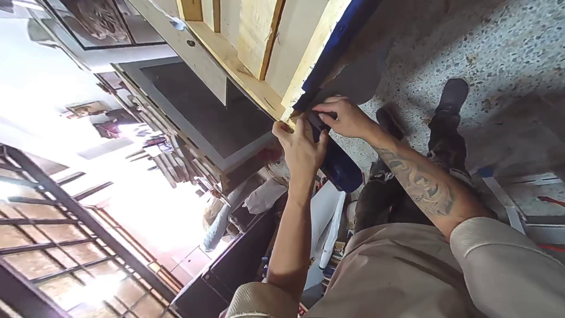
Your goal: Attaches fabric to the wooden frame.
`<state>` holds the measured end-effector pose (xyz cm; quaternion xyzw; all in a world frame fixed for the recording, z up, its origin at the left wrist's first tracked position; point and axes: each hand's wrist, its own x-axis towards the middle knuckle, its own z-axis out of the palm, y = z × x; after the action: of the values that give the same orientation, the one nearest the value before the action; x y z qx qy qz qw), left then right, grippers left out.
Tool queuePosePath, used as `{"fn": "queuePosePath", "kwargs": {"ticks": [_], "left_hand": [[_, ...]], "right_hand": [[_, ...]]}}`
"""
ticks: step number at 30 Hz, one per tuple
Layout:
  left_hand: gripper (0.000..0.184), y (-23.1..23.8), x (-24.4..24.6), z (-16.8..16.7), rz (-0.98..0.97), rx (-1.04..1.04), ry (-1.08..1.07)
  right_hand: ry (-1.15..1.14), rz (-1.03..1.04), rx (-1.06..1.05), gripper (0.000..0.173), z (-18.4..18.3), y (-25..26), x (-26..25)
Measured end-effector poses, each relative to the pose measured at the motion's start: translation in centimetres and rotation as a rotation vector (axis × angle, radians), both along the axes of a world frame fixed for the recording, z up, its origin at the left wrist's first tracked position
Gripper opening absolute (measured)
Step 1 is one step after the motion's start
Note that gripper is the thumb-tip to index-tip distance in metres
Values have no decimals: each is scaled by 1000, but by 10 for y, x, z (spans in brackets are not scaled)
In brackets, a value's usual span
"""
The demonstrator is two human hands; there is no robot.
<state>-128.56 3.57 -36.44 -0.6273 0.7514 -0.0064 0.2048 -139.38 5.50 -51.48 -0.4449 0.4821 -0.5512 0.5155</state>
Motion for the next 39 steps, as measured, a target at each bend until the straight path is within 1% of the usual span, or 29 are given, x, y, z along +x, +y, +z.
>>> {"fn": "queuePosePath", "kwargs": {"ticks": [1, 2, 3, 5, 7, 9, 11, 12, 13, 15, 17, 19, 22, 24, 26, 28, 31, 35, 39], "left_hand": [[65, 0, -1, 0, -3, -2, 0], [64, 0, -1, -1, -5, -5, 6], [64, 0, -1, -1, -1, -3, 7], [65, -1, -2, -1, 2, -6, 7], [64, 0, -2, 0, 10, -5, 0], [62, 1, -1, 1, 11, -2, 11], [63, 1, -1, 0, -3, -7, 15], [63, 1, -1, 0, -9, -9, 15], [63, 1, -1, -1, -16, -13, 11], [63, 0, -3, -2, -31, -28, 18], [64, 0, -3, -2, -28, -26, 20], [64, 1, -3, 0, -6, -11, 3], [63, 1, -4, 1, -3, -3, -22], [62, -1, -5, 1, -6, 8, -42], [60, -1, -6, 3, -8, 24, -70], [59, -2, -7, 4, -29, 24, -86], [56, -1, -11, 5, -60, 27, -120], [53, 1, -20, 8, -57, 45, -214], [51, -1, -23, 8, -13, 100, -272]], "right_hand": [[63, -100, 61, 19, 3, 1, 3], [135, -158, 125, 24, 5, -1, 3], [190, -147, 155, 35, 4, -5, -1], [198, 30, 85, 50, -4, -21, -19], [152, 246, 22, 46, -21, -38, -34], [142, 444, 120, 47, -34, -50, -47], [210, 559, 203, 51, -39, -56, -63], [255, 568, 200, 48, -40, -55, -69], [272, 533, 179, 43, -38, -50, -75], [227, 356, 114, 36, -33, -40, -85], [208, 173, 63, 31, -16, -30, -90], [270, 80, 47, 29, 5, -21, -87], [391, 24, 52, 33, 21, -16, -77], [374, 30, -6, 35, 22, -15, -78], [372, 95, -94, 36, 19, -17, -85], [422, 142, -145, 28, 19, -20, -96], [456, 61, -161, 17, 18, -24, -101], [502, -59, -166, 18, 18, -21, -95], [455, -129, -194, 13, 16, -16, -92]]}}
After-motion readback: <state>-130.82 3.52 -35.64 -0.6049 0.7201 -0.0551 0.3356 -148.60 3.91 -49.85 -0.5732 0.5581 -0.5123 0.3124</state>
